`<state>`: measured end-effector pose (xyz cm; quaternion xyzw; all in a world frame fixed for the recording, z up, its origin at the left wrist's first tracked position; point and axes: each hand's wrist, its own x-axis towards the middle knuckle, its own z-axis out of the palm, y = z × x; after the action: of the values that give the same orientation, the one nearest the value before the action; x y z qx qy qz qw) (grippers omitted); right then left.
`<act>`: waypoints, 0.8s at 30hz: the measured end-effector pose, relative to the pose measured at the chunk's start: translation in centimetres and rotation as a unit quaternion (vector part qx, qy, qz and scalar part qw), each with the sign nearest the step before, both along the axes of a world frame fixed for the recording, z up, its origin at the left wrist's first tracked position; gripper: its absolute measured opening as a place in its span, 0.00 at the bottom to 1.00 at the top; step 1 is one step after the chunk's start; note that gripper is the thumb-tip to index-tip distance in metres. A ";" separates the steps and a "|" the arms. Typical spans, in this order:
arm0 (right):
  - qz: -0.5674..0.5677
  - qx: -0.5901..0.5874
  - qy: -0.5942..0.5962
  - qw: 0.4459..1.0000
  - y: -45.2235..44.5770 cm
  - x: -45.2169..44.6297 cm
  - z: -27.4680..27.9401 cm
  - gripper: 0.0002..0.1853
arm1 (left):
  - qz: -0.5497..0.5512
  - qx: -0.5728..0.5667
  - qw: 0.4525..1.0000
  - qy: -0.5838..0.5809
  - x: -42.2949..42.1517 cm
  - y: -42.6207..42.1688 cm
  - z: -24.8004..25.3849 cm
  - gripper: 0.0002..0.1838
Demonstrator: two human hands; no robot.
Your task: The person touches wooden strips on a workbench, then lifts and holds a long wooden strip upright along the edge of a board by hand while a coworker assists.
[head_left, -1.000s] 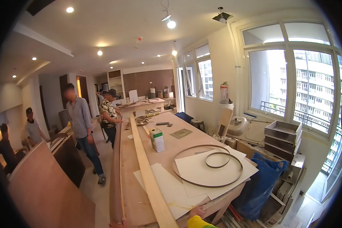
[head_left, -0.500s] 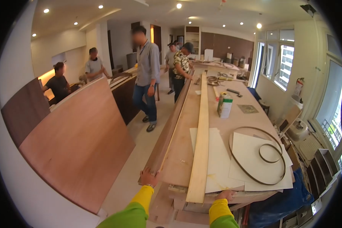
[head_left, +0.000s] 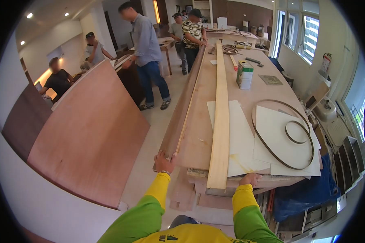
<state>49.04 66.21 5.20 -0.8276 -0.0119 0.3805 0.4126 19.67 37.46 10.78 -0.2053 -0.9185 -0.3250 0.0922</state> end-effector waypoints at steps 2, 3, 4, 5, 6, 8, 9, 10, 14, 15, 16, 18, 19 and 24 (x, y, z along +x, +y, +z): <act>-0.005 0.015 -0.005 1.000 -0.5 -0.2 0.5 0.42 | 0.003 0.001 1.000 0.002 -0.2 0.0 -0.4 0.40; -0.004 0.034 -0.007 0.999 -0.6 -0.2 0.8 0.41 | 0.000 0.001 1.000 0.006 -0.5 0.0 -0.6 0.39; -0.008 0.039 -0.017 0.999 -0.6 -0.4 0.6 0.41 | -0.002 0.002 1.000 0.010 -0.6 0.0 -0.8 0.39; -0.010 0.038 -0.019 0.999 -0.4 -0.4 0.3 0.41 | -0.005 0.000 1.000 0.009 -0.5 0.0 -0.7 0.39; -0.009 0.033 -0.007 0.999 -0.3 -0.3 0.1 0.41 | -0.001 0.003 1.000 0.007 -0.4 0.0 -0.5 0.39; -0.011 0.026 0.005 1.000 -0.1 -0.2 -0.1 0.41 | 0.000 0.003 1.000 0.006 -0.3 0.1 -0.5 0.39; -0.007 0.024 -0.002 1.000 -0.2 -0.2 -0.1 0.41 | 0.005 0.003 1.000 0.009 -0.4 0.1 -0.7 0.39; -0.003 0.022 -0.009 1.000 -0.3 -0.2 -0.1 0.41 | 0.010 0.003 1.000 0.012 -0.5 0.1 -0.9 0.40; 0.009 0.021 -0.019 1.000 -0.4 -0.2 0.2 0.41 | -0.002 0.012 1.000 0.019 -0.5 0.1 -0.8 0.40; 0.002 0.028 -0.014 1.000 -0.3 -0.2 -0.1 0.42 | -0.003 0.012 1.000 0.024 -0.5 0.1 -0.8 0.40; -0.005 0.035 -0.009 0.999 -0.2 -0.3 -0.3 0.42 | -0.004 0.012 1.000 0.028 -0.4 0.1 -0.7 0.40; -0.001 0.028 -0.009 1.000 -0.4 -0.2 0.2 0.42 | -0.006 0.014 0.999 0.031 -0.4 0.1 -0.6 0.40; 0.004 0.023 -0.007 1.000 -0.5 -0.2 0.4 0.42 | -0.007 0.017 0.999 0.034 -0.4 0.1 -0.6 0.40; 0.012 0.029 0.005 0.999 -0.8 -0.3 1.1 0.42 | -0.019 -0.004 0.999 0.044 -0.9 0.0 -1.1 0.41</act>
<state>48.77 65.43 6.35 -0.8131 -0.0306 0.3891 0.4320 18.82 37.49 9.67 -0.2374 -0.9108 -0.3137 0.1254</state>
